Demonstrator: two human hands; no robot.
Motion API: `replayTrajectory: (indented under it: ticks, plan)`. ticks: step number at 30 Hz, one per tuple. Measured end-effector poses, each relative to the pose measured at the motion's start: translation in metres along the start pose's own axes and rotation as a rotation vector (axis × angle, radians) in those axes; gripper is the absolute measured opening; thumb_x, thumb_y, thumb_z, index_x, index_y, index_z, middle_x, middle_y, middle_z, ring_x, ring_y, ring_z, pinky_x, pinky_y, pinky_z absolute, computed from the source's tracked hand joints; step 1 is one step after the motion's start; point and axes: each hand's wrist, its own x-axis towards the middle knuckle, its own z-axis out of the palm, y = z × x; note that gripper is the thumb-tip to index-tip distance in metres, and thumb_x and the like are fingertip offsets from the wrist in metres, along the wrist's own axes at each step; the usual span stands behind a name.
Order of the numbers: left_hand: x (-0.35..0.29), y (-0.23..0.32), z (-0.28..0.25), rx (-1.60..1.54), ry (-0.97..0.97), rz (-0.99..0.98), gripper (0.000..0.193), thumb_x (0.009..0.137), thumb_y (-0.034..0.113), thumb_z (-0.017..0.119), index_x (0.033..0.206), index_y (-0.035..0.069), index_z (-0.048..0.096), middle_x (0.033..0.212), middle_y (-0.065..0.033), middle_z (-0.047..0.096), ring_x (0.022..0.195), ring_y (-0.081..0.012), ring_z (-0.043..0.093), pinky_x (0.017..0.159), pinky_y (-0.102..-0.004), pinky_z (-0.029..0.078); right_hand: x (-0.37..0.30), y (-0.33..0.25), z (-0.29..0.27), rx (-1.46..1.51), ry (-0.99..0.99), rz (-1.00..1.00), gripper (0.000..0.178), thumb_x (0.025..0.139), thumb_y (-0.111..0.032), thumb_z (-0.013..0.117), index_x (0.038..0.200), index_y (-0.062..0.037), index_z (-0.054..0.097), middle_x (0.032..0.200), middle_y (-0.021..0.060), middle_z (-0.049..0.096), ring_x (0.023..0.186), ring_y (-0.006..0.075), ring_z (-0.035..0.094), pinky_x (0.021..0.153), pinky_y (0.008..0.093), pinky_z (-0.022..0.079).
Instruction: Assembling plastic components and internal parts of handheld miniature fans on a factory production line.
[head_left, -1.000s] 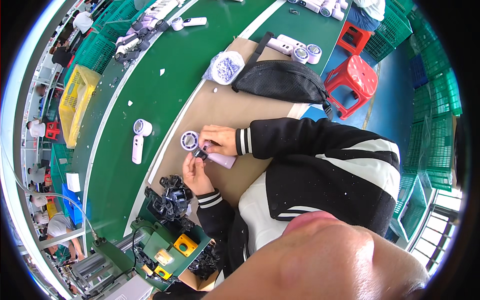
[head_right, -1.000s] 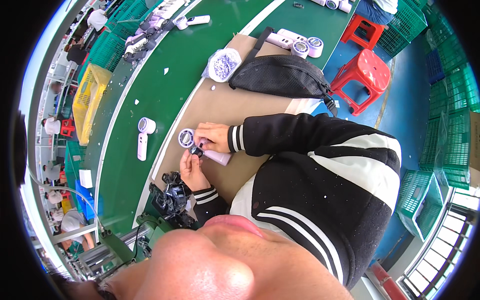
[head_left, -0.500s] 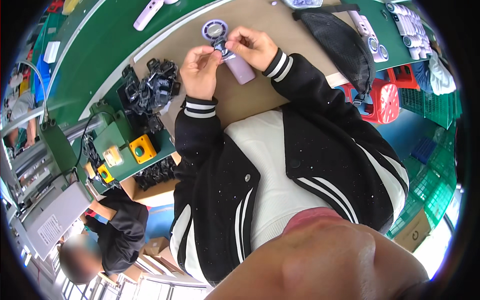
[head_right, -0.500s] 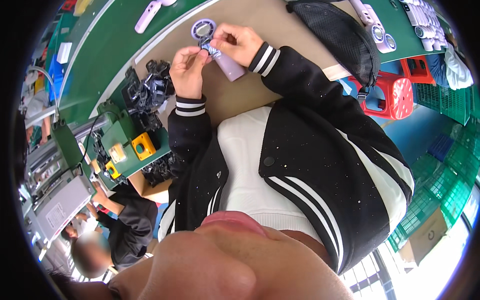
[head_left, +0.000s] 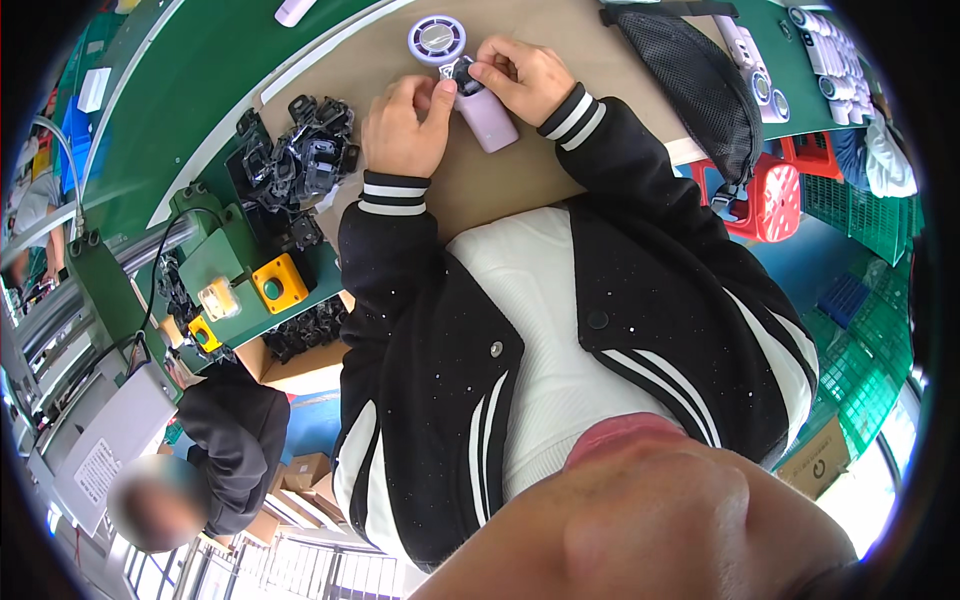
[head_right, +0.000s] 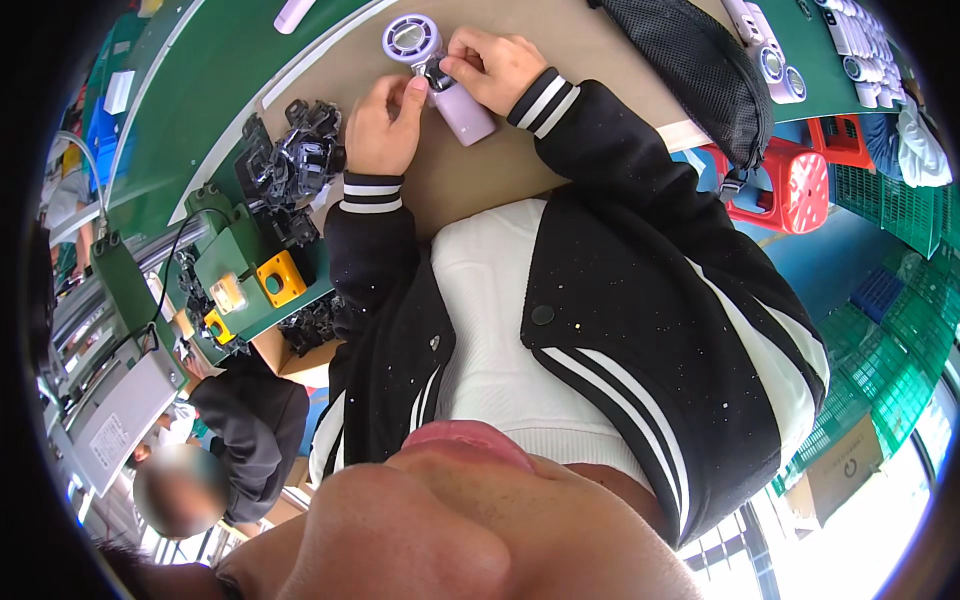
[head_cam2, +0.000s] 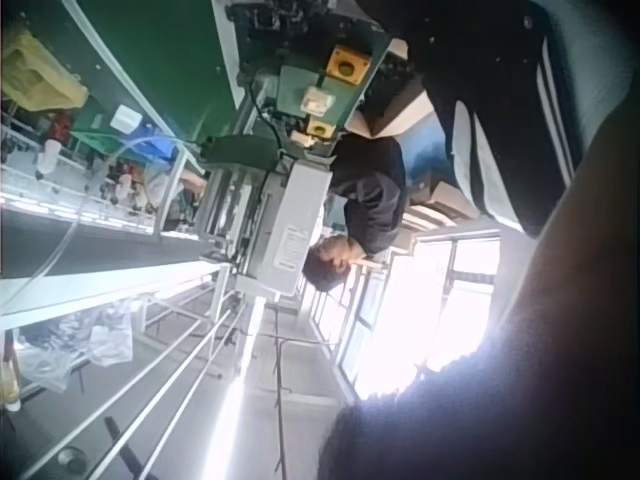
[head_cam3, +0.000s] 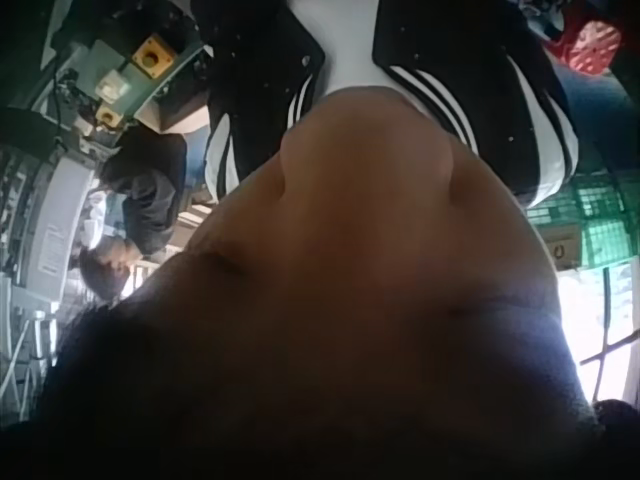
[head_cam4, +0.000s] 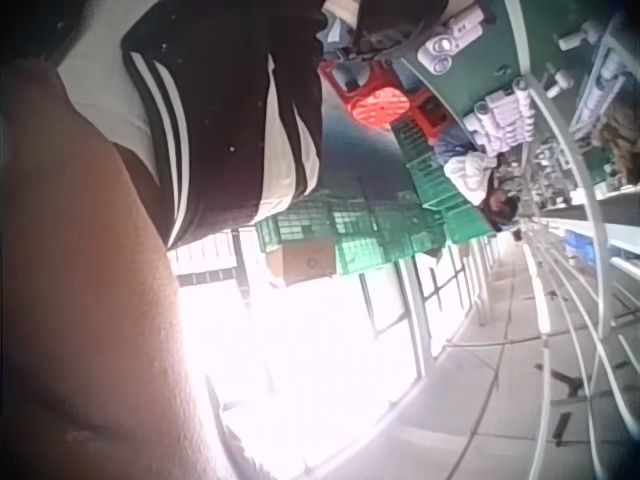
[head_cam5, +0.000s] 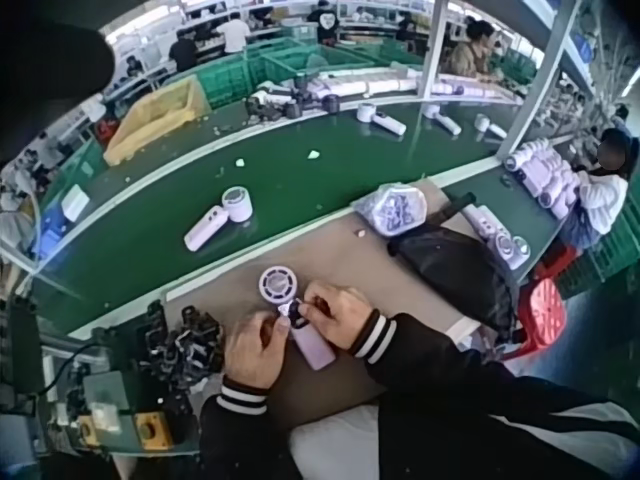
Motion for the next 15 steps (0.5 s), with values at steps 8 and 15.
replayTrajectory:
  ticks: [8,15]
  plan:
    - [-0.0020,-0.0011,0.0113,0.040,0.003,0.064,0.032,0.091,0.040,0.057,0.105,0.012,0.065,0.089,-0.0045,0.067,0.090,-0.0274,0.059,0.079,-0.0435,0.040,0.0013,0.0083,0.0067,-0.018,0.076,-0.061,0.017,0.090,-0.020,0.065,0.093,-0.0034,0.061,0.064,0.0083,0.061,0.055,0.0180,0.059,0.054,0.0307,0.047]
    - [-0.0035,0.0062,0.0115,-0.092,-0.007,0.004,0.026,0.091,0.033,0.058,0.108,0.013,0.062,0.090,-0.0035,0.069,0.088,-0.0250,0.059,0.080,-0.0404,0.039,0.0008,0.0000,-0.0010,-0.024,-0.017,0.080,0.022,0.088,-0.029,0.064,0.087,-0.0072,0.061,0.070,0.0102,0.066,0.064,0.0288,0.064,0.062,0.0376,0.050]
